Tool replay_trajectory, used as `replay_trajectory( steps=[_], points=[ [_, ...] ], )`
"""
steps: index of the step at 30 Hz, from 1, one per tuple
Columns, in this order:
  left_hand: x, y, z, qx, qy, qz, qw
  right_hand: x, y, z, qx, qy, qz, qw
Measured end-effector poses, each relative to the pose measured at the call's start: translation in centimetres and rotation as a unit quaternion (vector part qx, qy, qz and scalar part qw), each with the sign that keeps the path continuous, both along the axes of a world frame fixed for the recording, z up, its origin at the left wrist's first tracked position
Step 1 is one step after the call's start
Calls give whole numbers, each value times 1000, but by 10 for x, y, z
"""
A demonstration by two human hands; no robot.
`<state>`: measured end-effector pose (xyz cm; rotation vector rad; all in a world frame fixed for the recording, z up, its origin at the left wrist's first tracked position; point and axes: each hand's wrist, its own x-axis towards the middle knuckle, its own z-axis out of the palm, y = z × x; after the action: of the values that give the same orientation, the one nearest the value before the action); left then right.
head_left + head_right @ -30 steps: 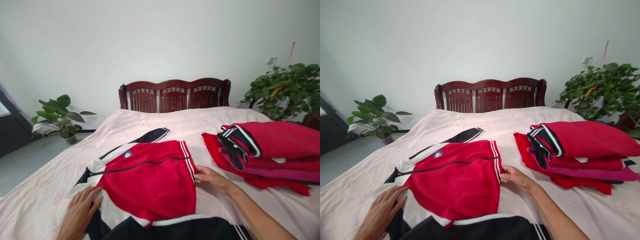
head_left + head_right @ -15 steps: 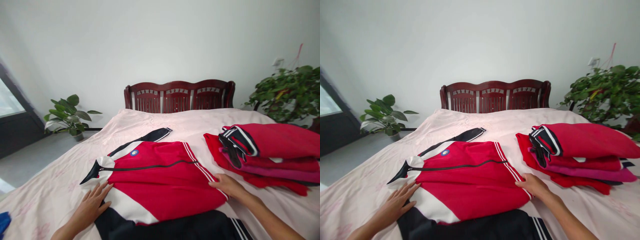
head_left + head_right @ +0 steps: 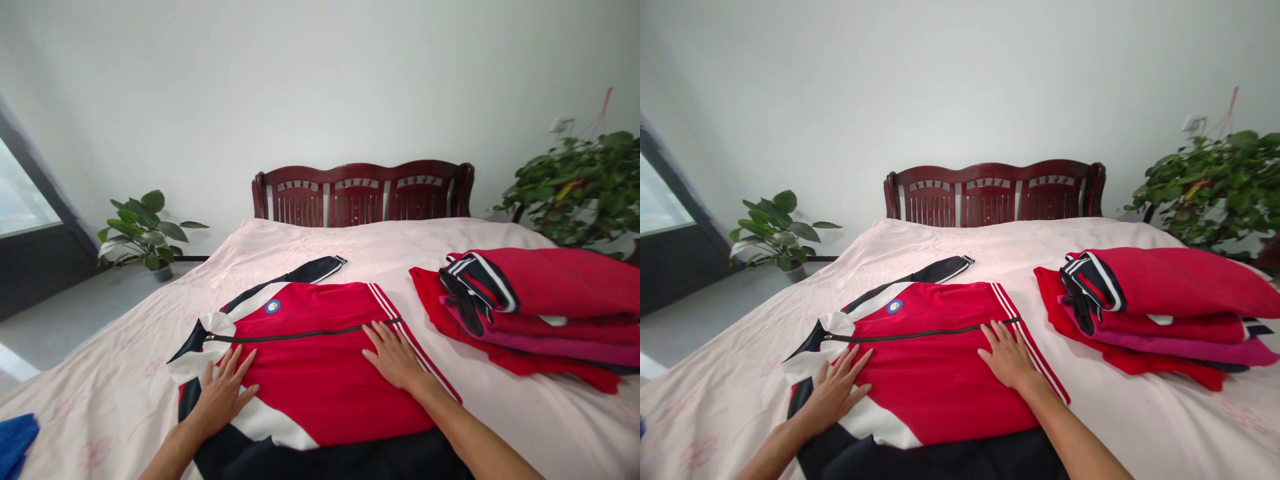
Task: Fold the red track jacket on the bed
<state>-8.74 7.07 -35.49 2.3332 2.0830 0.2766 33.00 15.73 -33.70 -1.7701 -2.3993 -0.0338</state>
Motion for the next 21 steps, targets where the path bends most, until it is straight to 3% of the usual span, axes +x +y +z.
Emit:
replay_trajectory(
  steps=[2,7,12,14,17,21],
  points=[
    [-12,-10,-6,-11,43,11,999,27,7,-6,-21,-32,-50,998],
    [-38,-28,-10,-10,97,22,995,65,1,4,-59,-77,-145,985],
    [-50,-47,-10,10,88,-39,995,80,-36,1,-63,-33,-66,995],
    [-56,-57,-5,-1,81,-67,994,88,-57,7,-34,-8,-55,998],
    [-69,-73,3,-14,78,-113,990,91,-102,25,30,68,5,997],
    [-85,-92,8,-15,62,-150,987,84,-171,38,-4,94,126,988]
  ],
)
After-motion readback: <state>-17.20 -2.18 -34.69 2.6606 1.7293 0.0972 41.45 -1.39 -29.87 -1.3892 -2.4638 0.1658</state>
